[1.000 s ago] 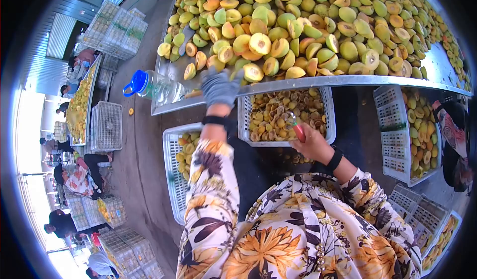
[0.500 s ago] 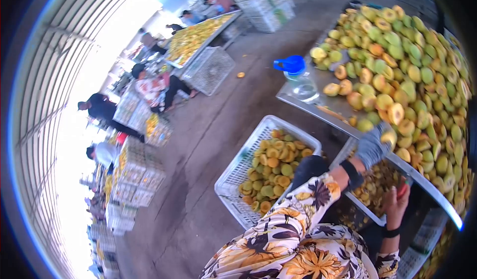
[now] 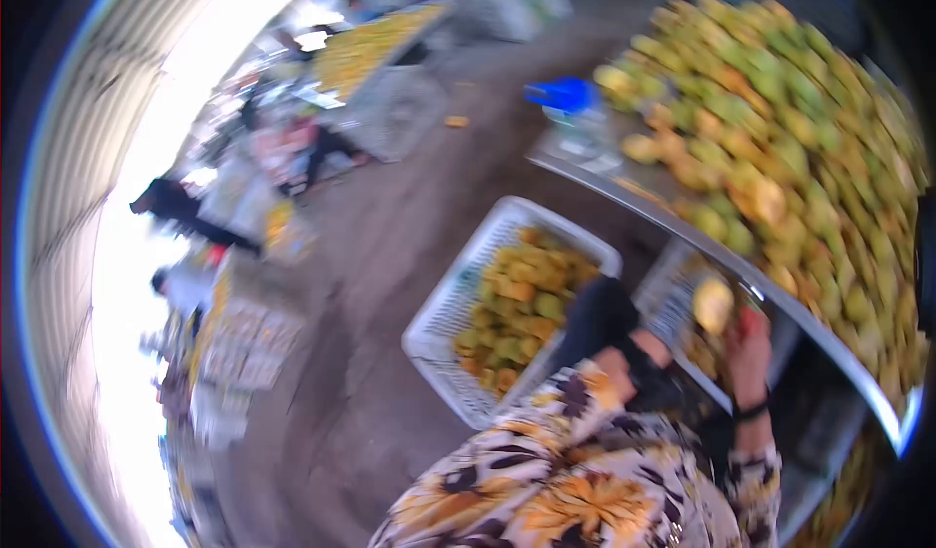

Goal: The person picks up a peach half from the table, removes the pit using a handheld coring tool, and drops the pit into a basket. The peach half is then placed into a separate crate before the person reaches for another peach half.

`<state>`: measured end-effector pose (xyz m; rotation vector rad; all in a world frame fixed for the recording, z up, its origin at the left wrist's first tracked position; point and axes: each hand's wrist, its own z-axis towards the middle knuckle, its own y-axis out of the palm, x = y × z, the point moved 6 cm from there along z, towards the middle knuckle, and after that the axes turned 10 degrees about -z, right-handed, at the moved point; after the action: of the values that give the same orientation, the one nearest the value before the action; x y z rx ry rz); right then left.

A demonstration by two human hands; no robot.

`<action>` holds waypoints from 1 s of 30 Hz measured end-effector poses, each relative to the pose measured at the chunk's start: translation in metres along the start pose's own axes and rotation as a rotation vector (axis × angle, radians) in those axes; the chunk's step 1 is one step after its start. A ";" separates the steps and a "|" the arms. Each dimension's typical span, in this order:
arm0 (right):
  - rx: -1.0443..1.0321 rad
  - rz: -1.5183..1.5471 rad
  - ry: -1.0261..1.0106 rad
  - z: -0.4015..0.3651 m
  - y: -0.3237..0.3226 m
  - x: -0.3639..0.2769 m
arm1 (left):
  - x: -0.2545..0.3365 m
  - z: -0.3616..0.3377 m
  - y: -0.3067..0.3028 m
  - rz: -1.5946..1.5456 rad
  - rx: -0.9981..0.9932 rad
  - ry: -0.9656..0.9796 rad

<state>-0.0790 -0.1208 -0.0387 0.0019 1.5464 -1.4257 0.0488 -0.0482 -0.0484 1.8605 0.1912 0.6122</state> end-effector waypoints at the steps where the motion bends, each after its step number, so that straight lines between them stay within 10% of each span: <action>1: -0.012 -0.067 0.076 -0.003 -0.010 -0.010 | 0.002 -0.001 0.006 -0.049 0.031 -0.089; 12: -0.180 0.166 0.084 -0.059 -0.022 -0.033 | -0.037 -0.018 0.009 0.160 0.037 -0.164; 24: -0.044 0.253 0.239 -0.074 -0.020 -0.031 | -0.042 -0.036 0.041 0.461 -0.123 0.181; 30: -0.177 0.259 0.233 -0.081 -0.021 -0.051 | -0.038 -0.034 0.024 0.388 -0.049 -0.018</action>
<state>-0.1172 -0.0365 -0.0059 0.2610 1.7873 -1.1117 -0.0043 -0.0448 -0.0295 1.8671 -0.2009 0.8558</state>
